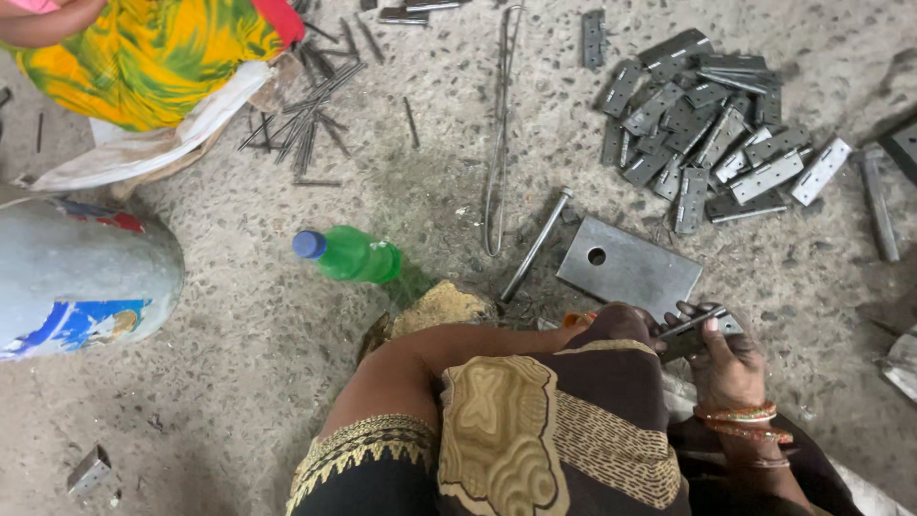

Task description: The person sits on the floor and assembles metal hinges by inserting pins into hinge plates using a metal rod and a block. They repeatedly pick up hinge plates, align them, insert the pin, and tap it into place before setting the assembled unit aside.

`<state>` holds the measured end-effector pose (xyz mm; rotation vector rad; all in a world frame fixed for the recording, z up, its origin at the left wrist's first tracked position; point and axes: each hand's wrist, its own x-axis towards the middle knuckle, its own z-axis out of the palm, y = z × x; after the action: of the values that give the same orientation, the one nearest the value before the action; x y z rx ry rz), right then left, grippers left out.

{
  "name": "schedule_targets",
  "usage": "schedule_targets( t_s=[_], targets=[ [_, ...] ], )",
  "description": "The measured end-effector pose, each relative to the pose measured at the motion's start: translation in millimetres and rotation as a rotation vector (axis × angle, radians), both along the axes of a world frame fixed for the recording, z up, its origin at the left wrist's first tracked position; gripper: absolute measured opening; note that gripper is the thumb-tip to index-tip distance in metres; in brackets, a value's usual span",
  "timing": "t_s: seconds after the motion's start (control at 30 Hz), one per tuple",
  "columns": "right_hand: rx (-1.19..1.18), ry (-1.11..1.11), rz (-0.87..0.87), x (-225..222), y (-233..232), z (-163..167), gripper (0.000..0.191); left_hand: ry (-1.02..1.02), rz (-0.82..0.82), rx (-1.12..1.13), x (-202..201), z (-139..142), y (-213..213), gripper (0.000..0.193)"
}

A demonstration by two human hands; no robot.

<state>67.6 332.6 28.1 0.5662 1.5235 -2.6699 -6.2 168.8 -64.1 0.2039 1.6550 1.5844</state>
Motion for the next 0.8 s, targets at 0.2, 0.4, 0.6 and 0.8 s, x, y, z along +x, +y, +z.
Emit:
schedule_targets(
  t_s=[0.2, 0.4, 0.6, 0.8],
  targets=[
    [0.036, -0.071, 0.005, 8, -12, -10, 0.03, -0.005, -0.037, -0.003, 6, -1, -9, 0.041],
    [0.021, -0.173, -0.023, 7, -18, 3, 0.036, 0.03, -0.042, -0.012, 7, -1, -16, 0.042],
    [0.242, -0.345, -0.045, 14, -1, 18, 0.033, 0.069, -0.04, -0.019, 14, -1, -22, 0.043],
    [0.371, -0.407, -0.113, 42, 18, 10, 0.028, 0.219, -0.036, -0.045, 21, 19, -12, 0.045]
  ],
)
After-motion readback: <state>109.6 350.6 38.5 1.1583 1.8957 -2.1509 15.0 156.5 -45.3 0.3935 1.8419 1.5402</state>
